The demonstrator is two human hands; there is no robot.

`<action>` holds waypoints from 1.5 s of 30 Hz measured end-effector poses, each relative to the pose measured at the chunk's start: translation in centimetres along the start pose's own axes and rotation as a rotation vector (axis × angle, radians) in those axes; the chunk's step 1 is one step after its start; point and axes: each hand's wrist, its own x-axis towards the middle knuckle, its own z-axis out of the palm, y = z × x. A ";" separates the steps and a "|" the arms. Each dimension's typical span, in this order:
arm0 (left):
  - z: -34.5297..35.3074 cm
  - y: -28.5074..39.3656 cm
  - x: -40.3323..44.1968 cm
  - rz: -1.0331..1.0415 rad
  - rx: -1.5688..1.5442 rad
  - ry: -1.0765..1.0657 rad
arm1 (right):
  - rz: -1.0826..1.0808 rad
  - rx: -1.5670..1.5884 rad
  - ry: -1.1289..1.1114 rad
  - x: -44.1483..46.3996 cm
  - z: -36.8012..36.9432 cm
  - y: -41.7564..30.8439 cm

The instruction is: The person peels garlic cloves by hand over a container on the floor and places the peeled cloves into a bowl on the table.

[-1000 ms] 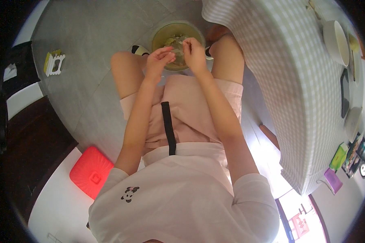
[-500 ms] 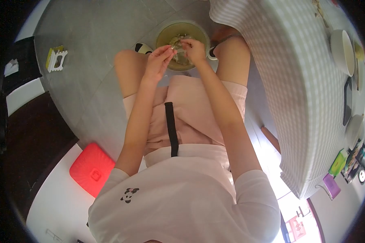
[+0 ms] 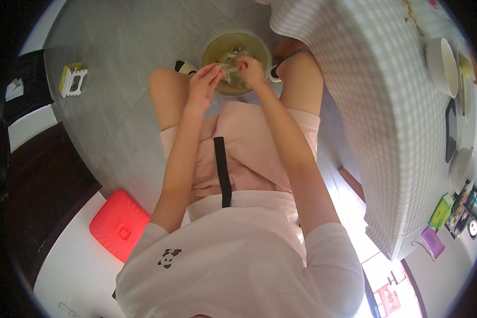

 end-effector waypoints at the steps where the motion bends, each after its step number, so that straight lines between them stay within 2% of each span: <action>1: -0.4 -0.1 0.2 -0.013 -0.006 0.000 | -0.011 0.099 -0.013 0.8 1.2 2.9; 3: -0.9 -0.3 0.4 -0.020 -0.012 0.004 | -0.025 0.199 -0.033 1.0 2.1 4.0; 5: -0.9 -0.5 0.5 -0.061 0.009 0.067 | 0.032 0.280 0.053 0.0 2.1 2.2; 9: -0.9 -0.8 0.6 -0.083 0.050 0.095 | 0.175 0.357 0.045 -1.2 -0.1 -3.2; 11: -0.6 -0.6 0.4 -0.088 0.080 0.107 | 0.255 0.596 -0.189 -2.0 -1.2 -6.1; 12: -0.8 -0.8 0.6 -0.089 0.079 0.105 | 0.255 0.594 -0.188 -2.1 -1.2 -5.9; 14: -1.1 -1.1 0.9 -0.064 0.039 0.044 | -0.019 0.436 -0.308 -2.5 -1.2 -5.4; 17: -1.0 -1.1 0.9 -0.073 0.012 0.021 | -0.083 0.394 -0.283 -2.6 -0.7 -4.6; 27: -0.7 -0.4 0.3 -0.027 0.070 -0.007 | -0.053 0.420 -0.260 -3.1 -0.5 -5.1; 29: -0.9 -0.5 0.5 -0.035 0.107 -0.016 | -0.216 0.107 -0.161 -3.2 -0.8 -5.2; 30: -0.8 -0.4 0.4 -0.035 0.107 -0.016 | -0.215 0.108 -0.161 -3.4 -0.8 -5.5; 32: -0.6 -0.3 0.3 -0.032 0.126 -0.033 | -0.380 0.052 -0.037 -3.7 -0.8 -5.9; 36: 0.1 0.4 -0.2 -0.034 0.072 -0.058 | -0.369 0.094 -0.014 -3.6 -0.6 -5.8; 38: 0.3 0.5 -0.3 -0.073 0.040 -0.082 | -0.295 0.135 -0.044 -3.4 -0.6 -5.5; 45: 0.3 0.6 -0.2 -0.100 0.079 -0.179 | -0.358 0.039 -0.006 -3.9 -1.5 -6.9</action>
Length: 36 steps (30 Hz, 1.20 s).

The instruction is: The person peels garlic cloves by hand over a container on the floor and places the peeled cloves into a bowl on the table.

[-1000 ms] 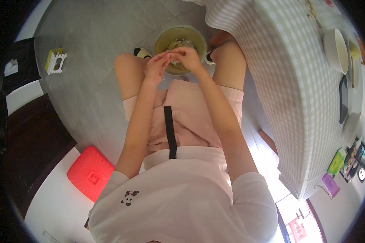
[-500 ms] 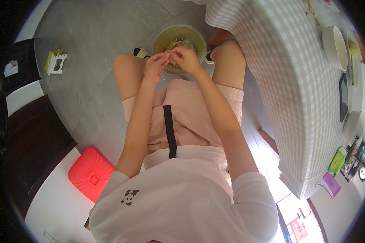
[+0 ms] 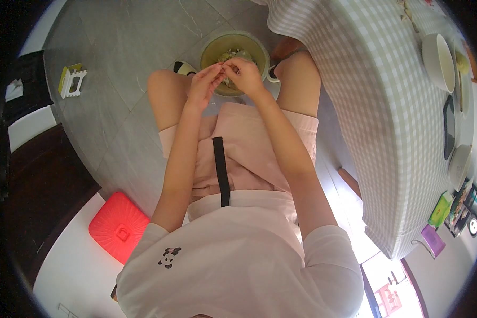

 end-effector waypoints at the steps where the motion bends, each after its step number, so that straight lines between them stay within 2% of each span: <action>1: -0.1 -0.2 0.1 0.014 0.018 0.012 | -0.027 -0.011 -0.004 0.0 0.0 -0.1; 6: 0.0 -0.2 0.1 0.034 0.004 0.032 | -0.018 -0.003 0.028 0.0 0.4 0.3; 8: -0.2 -0.1 0.2 -0.003 -0.068 0.010 | 0.112 0.172 0.028 0.1 0.6 0.8; 11: -0.3 0.0 0.4 0.001 -0.100 -0.014 | 0.127 0.209 0.028 0.2 0.3 1.1; 15: 0.0 0.2 0.2 0.004 -0.088 0.003 | 0.129 0.175 0.030 0.3 0.2 1.0; 20: -0.2 0.4 0.2 -0.009 -0.124 0.065 | 0.263 0.176 0.140 0.5 0.3 2.1; 24: 0.0 0.5 0.0 -0.017 -0.124 0.090 | 0.208 0.138 0.182 1.1 0.7 3.9; 26: -0.2 0.1 0.1 0.057 -0.083 0.088 | 0.438 0.643 0.304 1.2 0.9 4.7; 27: -0.1 0.1 0.1 0.056 -0.083 0.089 | 0.440 0.643 0.304 1.1 0.8 4.8; 29: 0.1 0.0 0.1 0.114 -0.015 0.118 | 0.558 0.448 0.203 1.0 0.4 5.0; 30: 0.2 0.0 0.1 0.111 -0.017 0.116 | 0.559 0.446 0.206 0.9 0.3 4.6; 32: 0.5 0.2 0.0 0.129 -0.071 0.133 | 0.621 0.596 0.062 0.7 -0.1 2.5; 33: 0.5 0.2 0.0 0.129 -0.072 0.133 | 0.621 0.595 0.062 0.6 -0.2 1.3; 35: 0.7 0.2 -0.1 0.148 -0.038 0.113 | 0.592 0.565 -0.125 0.5 -0.3 -0.6; 36: 0.7 0.1 0.0 0.147 -0.039 0.113 | 0.593 0.565 -0.124 0.5 -0.1 -0.5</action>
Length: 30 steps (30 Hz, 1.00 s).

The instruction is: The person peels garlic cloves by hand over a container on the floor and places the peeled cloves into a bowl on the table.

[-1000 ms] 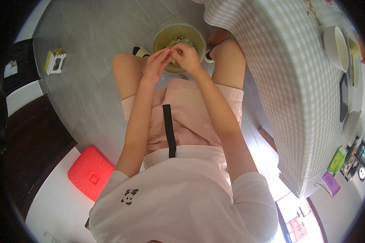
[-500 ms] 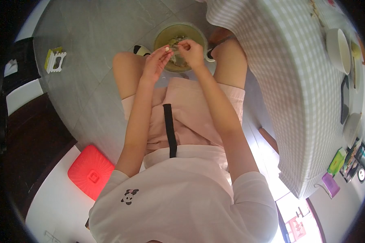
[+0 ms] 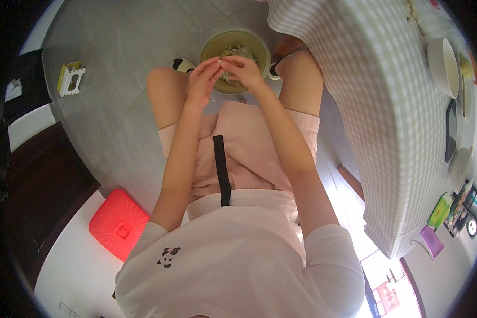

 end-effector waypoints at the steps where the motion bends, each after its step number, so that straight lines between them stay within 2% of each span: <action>1: 0.0 -0.2 0.0 0.016 0.041 -0.002 | -0.002 0.005 0.000 0.1 0.1 0.3; 12: 0.0 -0.3 0.2 0.040 0.131 0.034 | -0.008 0.046 -0.021 -0.1 0.4 0.3; 17: 0.0 -1.0 0.4 0.160 0.317 0.026 | -0.110 0.005 -0.003 0.0 0.4 0.7; 23: -0.4 -1.9 0.9 0.211 0.380 0.043 | -0.169 -0.024 0.025 0.2 0.7 1.2; 30: -0.2 -1.6 1.1 0.132 0.271 0.131 | -0.155 0.163 0.068 0.4 0.1 0.8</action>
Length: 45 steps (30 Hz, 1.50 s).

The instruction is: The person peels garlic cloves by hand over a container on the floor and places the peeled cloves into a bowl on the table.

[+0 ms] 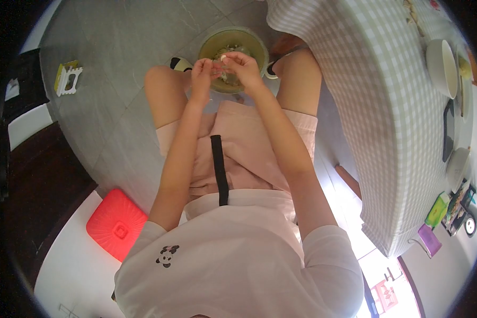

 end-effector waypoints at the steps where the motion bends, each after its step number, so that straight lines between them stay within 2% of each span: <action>1: -0.1 0.0 0.3 -0.022 0.066 -0.002 | 0.034 0.047 -0.024 0.0 -0.2 -0.4; 3: -0.6 -0.8 1.6 -0.045 0.128 -0.005 | 0.067 0.092 -0.046 0.0 -0.4 -0.6; 5: -1.6 -2.7 3.4 0.024 0.407 -0.091 | 0.086 0.141 -0.055 0.2 -0.9 -0.3; 6: -1.5 -2.7 3.4 0.023 0.405 -0.093 | 0.085 0.138 -0.053 0.2 -1.0 -0.3; 8: -1.3 -2.7 3.5 0.027 0.185 -0.153 | 0.073 0.107 -0.001 0.1 -1.1 -0.2; 12: 0.0 -0.5 1.9 0.049 0.153 -0.111 | 0.026 0.038 0.037 -0.1 -1.0 -0.5; 14: 1.1 1.9 0.1 -0.128 0.006 -0.081 | -0.024 -0.023 0.071 -0.1 -0.9 -0.5; 20: 0.7 1.8 -0.8 -0.014 0.091 -0.104 | -0.083 -0.136 -0.014 0.0 -0.8 0.0; 23: 0.6 1.7 -0.6 -0.021 0.045 -0.089 | -0.107 -0.079 -0.077 0.0 -0.7 0.1; 33: 0.5 1.8 -0.7 -0.009 0.012 -0.095 | -0.067 -0.019 -0.085 -0.1 -0.6 0.0; 35: 0.4 1.9 -0.9 0.006 -0.007 -0.106 | -0.140 -0.139 -0.100 0.1 -0.9 0.6; 38: 0.3 1.6 -0.8 0.015 0.005 -0.104 | -0.135 -0.189 -0.100 0.2 -0.9 0.7; 45: 0.2 1.4 -0.7 0.049 0.064 -0.119 | -0.124 -0.205 -0.080 -0.2 -0.5 0.4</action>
